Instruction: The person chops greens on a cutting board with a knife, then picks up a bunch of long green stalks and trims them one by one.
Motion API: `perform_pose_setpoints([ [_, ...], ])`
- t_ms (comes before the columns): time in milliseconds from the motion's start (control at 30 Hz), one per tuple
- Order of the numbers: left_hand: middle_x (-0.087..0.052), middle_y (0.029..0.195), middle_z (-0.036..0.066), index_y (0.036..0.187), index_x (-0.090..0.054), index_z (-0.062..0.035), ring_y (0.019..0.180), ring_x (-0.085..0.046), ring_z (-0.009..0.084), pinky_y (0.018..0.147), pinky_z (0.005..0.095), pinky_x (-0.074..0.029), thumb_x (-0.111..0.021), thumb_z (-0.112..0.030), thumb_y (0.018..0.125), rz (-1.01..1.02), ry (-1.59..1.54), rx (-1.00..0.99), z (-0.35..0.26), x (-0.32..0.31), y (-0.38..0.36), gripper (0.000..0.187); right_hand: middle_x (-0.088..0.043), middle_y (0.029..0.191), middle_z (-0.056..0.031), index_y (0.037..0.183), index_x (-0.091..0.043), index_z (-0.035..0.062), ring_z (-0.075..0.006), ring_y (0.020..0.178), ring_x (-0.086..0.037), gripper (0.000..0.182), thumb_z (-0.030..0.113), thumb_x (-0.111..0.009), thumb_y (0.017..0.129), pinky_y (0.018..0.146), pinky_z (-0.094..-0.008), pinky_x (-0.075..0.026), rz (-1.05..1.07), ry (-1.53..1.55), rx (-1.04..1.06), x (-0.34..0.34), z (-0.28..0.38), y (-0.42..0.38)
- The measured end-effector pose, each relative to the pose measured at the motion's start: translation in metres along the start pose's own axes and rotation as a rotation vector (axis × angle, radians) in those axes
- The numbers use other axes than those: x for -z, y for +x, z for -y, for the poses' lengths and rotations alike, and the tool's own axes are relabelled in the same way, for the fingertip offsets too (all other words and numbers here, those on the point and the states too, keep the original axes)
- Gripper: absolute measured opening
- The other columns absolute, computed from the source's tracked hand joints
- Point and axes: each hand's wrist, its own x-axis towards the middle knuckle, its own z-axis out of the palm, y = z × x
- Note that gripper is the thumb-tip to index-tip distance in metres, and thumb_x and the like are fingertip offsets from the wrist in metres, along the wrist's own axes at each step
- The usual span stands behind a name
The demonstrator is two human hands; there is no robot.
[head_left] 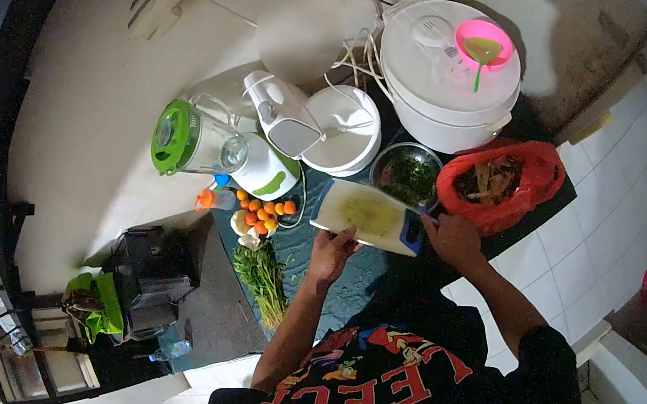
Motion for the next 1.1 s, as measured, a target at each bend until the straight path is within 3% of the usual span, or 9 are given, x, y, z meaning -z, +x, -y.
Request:
perform_pose_setpoints([
  [167, -0.066, 0.118, 0.008, 0.130, -0.055, -0.0039, 0.104, -0.067, 0.0227, 0.089, 0.0401, -0.058, -0.064, -0.010, 0.097, -0.019, -0.021, -0.005, -0.008, -0.013, -0.001, 0.035, -0.065, 0.060, -0.0194, 0.067, -0.070, 0.0023, -0.0407, 0.051, -0.065, 0.067, 0.056, -0.048, 0.100, 0.049, -0.0501, -0.053, -0.164, -0.058, -0.021, 0.010, 0.005, 0.000],
  [267, -0.065, 0.120, 0.009, 0.132, -0.053, -0.0044, 0.105, -0.067, 0.0230, 0.090, 0.0405, -0.057, -0.064, -0.010, 0.097, 0.011, -0.039, 0.018, -0.004, -0.010, 0.001, 0.037, -0.067, 0.066, -0.0207, 0.071, -0.070, 0.0013, -0.0399, 0.057, -0.067, 0.067, 0.057, -0.047, 0.100, 0.052, -0.0507, -0.055, -0.061, 0.004, -0.059, 0.028, 0.024, -0.012],
  [333, -0.065, 0.121, 0.010, 0.132, -0.053, -0.0038, 0.104, -0.067, 0.0232, 0.090, 0.0402, -0.057, -0.064, -0.011, 0.097, -0.011, -0.004, 0.008, 0.000, -0.011, 0.000, 0.038, -0.069, 0.072, -0.0222, 0.077, -0.070, 0.0003, -0.0390, 0.062, -0.069, 0.065, 0.057, -0.047, 0.100, 0.055, -0.0515, -0.056, 0.106, 0.050, 0.057, 0.033, 0.033, -0.020],
  [467, -0.065, 0.121, 0.010, 0.132, -0.052, -0.0028, 0.104, -0.067, 0.0234, 0.089, 0.0402, -0.058, -0.065, -0.012, 0.096, -0.006, -0.038, 0.002, 0.007, -0.014, -0.001, 0.039, -0.069, 0.076, -0.0233, 0.082, -0.070, -0.0003, -0.0377, 0.067, -0.070, 0.064, 0.056, -0.047, 0.100, 0.058, -0.0520, -0.056, 0.083, 0.057, 0.125, 0.011, 0.036, -0.032],
  [667, -0.064, 0.122, 0.011, 0.134, -0.051, -0.0024, 0.104, -0.067, 0.0243, 0.088, 0.0407, -0.058, -0.062, -0.011, 0.097, -0.003, -0.079, -0.021, 0.010, -0.012, -0.008, 0.040, -0.068, 0.071, -0.0203, 0.084, -0.071, 0.0014, -0.0379, 0.061, -0.069, 0.057, 0.049, -0.047, 0.102, 0.055, -0.0519, -0.056, 0.043, -0.053, 0.017, 0.023, 0.028, -0.012],
  [767, -0.065, 0.121, 0.010, 0.134, -0.051, -0.0036, 0.103, -0.067, 0.0244, 0.088, 0.0404, -0.058, -0.062, -0.010, 0.098, 0.006, -0.124, -0.014, 0.014, -0.010, -0.012, 0.039, -0.067, 0.068, -0.0186, 0.085, -0.071, 0.0023, -0.0384, 0.058, -0.067, 0.052, 0.045, -0.048, 0.103, 0.053, -0.0521, -0.055, -0.018, -0.065, -0.133, 0.021, 0.029, -0.012],
  [833, -0.065, 0.123, 0.010, 0.135, -0.051, -0.0047, 0.105, -0.067, 0.0244, 0.088, 0.0406, -0.057, -0.062, -0.010, 0.098, 0.010, -0.133, -0.031, 0.016, -0.013, -0.013, 0.038, -0.067, 0.074, -0.0191, 0.088, -0.068, 0.0010, -0.0366, 0.069, -0.070, 0.050, 0.045, -0.050, 0.102, 0.062, -0.0472, -0.057, -0.031, -0.019, -0.150, 0.028, 0.038, -0.021],
  [933, -0.064, 0.124, 0.009, 0.135, -0.051, -0.0050, 0.106, -0.066, 0.0241, 0.089, 0.0410, -0.056, -0.062, -0.009, 0.098, -0.022, -0.122, -0.017, 0.016, -0.024, -0.012, 0.038, -0.068, 0.076, -0.0171, 0.092, -0.068, 0.0015, -0.0362, 0.071, -0.070, 0.047, 0.044, -0.051, 0.102, 0.064, -0.0462, -0.058, -0.055, -0.089, -0.014, 0.025, 0.038, -0.034],
  [1100, -0.063, 0.127, 0.009, 0.137, -0.050, -0.0056, 0.108, -0.066, 0.0242, 0.090, 0.0419, -0.055, -0.062, -0.008, 0.098, 0.012, -0.150, -0.022, 0.012, -0.040, -0.019, 0.041, -0.069, 0.078, -0.0160, 0.093, -0.068, 0.0019, -0.0355, 0.072, -0.070, 0.045, 0.043, -0.052, 0.102, 0.066, -0.0465, -0.058, -0.045, -0.127, -0.116, 0.032, 0.040, -0.035],
])
